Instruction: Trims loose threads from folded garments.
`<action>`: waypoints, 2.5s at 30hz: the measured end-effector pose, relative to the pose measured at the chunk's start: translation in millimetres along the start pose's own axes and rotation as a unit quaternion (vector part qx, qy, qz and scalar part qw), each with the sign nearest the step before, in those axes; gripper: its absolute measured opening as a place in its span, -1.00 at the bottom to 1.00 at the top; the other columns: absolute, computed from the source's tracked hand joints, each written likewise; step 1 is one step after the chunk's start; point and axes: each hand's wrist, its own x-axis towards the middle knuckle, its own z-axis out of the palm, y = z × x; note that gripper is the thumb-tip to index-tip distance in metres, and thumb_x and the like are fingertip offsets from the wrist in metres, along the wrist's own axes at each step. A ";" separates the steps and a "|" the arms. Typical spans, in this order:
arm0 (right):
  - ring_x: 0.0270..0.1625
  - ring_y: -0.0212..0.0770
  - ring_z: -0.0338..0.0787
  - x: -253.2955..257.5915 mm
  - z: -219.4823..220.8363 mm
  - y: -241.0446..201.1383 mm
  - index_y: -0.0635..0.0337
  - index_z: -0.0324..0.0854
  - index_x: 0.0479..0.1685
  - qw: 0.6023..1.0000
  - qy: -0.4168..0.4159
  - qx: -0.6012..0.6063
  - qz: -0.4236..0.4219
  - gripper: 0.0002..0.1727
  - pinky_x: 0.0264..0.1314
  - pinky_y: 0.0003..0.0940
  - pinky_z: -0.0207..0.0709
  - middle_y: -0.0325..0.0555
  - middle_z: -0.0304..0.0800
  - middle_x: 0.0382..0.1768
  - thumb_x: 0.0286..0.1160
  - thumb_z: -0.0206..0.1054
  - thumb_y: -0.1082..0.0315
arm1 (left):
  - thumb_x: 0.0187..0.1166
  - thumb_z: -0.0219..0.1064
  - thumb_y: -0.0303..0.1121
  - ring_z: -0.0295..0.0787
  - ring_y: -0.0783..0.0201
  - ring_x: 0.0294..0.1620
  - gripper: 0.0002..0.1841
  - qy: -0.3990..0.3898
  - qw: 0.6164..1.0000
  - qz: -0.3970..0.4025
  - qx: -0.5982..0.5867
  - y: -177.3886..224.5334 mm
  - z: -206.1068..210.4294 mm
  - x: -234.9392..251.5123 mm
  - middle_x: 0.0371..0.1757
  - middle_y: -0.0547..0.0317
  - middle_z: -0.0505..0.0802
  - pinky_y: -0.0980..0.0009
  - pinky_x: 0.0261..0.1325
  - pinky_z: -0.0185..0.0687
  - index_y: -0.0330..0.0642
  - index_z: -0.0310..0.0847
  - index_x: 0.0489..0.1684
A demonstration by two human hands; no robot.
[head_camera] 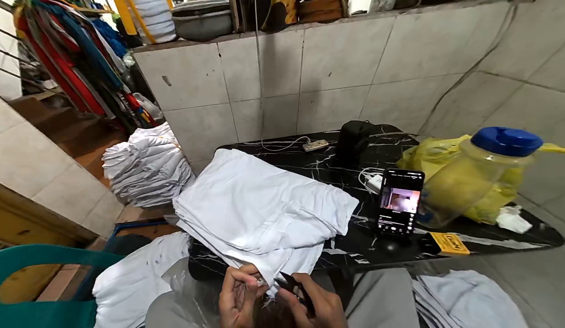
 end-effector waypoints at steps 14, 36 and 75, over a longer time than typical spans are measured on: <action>-0.54 -0.42 0.63 7.0 7.8 -2.9 0.28 0.75 -0.09 0.994 0.070 0.072 0.043 -0.67 -0.48 -0.49 0.55 -0.18 0.74 -0.51 0.63 0.39 0.12 | 0.69 0.33 -0.28 0.86 0.48 -0.01 -0.94 -0.001 0.997 0.028 0.077 1.1 0.4 -3.8 0.05 0.37 0.87 0.52 -0.01 0.85 0.07 0.64 -0.03; -0.24 -0.31 0.69 22.7 13.3 8.4 0.40 0.77 -0.25 0.959 -0.063 0.253 0.114 -0.74 -0.13 -0.42 0.58 -0.01 0.74 -0.32 0.54 0.44 0.30 | 0.66 0.33 -0.39 0.82 0.48 0.00 -0.85 -0.043 0.927 0.179 0.327 -20.9 -3.7 -14.1 -0.19 0.06 0.87 0.60 0.18 0.71 -0.28 0.74 -0.25; -0.44 -0.63 0.61 14.4 28.6 -8.6 0.37 0.78 -0.09 0.916 0.011 0.349 0.198 -0.86 -0.37 -0.68 0.50 -0.21 0.84 -0.26 0.46 0.39 0.56 | 0.57 0.35 -0.46 0.67 0.49 -0.21 -0.87 0.008 0.919 0.152 0.363 -17.6 3.1 -11.4 -0.36 0.09 0.70 0.74 0.01 0.59 -0.32 0.76 -0.33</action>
